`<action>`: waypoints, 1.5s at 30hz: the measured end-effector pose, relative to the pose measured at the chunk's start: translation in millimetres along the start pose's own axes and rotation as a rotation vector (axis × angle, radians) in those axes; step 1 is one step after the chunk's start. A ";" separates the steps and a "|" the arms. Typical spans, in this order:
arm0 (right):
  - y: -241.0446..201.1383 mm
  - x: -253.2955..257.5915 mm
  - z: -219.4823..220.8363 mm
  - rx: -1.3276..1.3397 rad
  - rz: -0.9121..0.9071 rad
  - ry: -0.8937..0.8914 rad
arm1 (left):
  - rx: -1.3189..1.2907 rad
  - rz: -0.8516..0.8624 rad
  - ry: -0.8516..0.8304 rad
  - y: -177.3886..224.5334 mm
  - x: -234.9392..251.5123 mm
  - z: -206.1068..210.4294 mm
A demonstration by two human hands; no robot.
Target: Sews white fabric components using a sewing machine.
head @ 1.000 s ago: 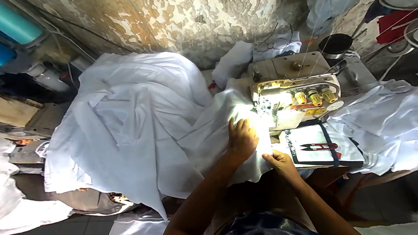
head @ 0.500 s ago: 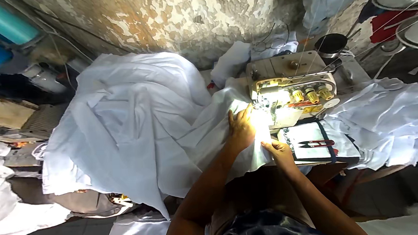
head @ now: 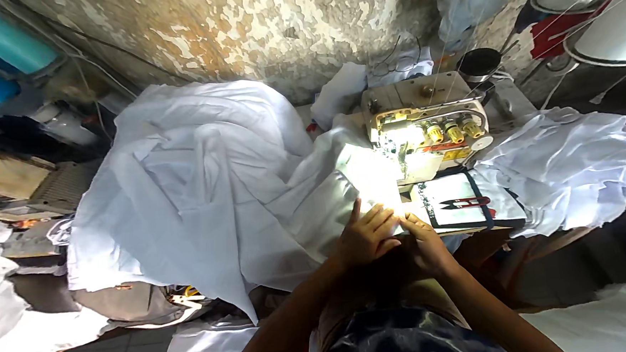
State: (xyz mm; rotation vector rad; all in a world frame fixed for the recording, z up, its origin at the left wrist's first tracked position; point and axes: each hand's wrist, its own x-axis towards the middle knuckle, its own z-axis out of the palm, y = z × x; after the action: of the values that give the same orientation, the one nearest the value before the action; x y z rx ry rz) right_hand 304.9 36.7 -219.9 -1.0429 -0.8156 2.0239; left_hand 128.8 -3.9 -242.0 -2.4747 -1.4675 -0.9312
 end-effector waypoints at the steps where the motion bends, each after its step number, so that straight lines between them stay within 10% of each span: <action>1: 0.3 -4.1 0.7 0.049 0.031 0.010 | 0.025 -0.001 0.027 4.6 -7.3 2.8; 45: 10.1 -13.8 15.0 -0.165 -0.159 0.080 | 0.056 0.146 0.140 -1.9 -17.4 7.5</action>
State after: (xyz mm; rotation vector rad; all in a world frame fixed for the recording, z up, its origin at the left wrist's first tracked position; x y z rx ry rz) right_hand 294.9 16.9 -215.0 -1.1060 -1.0037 1.7939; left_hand 124.7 -13.1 -258.1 -2.3859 -1.2348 -0.9984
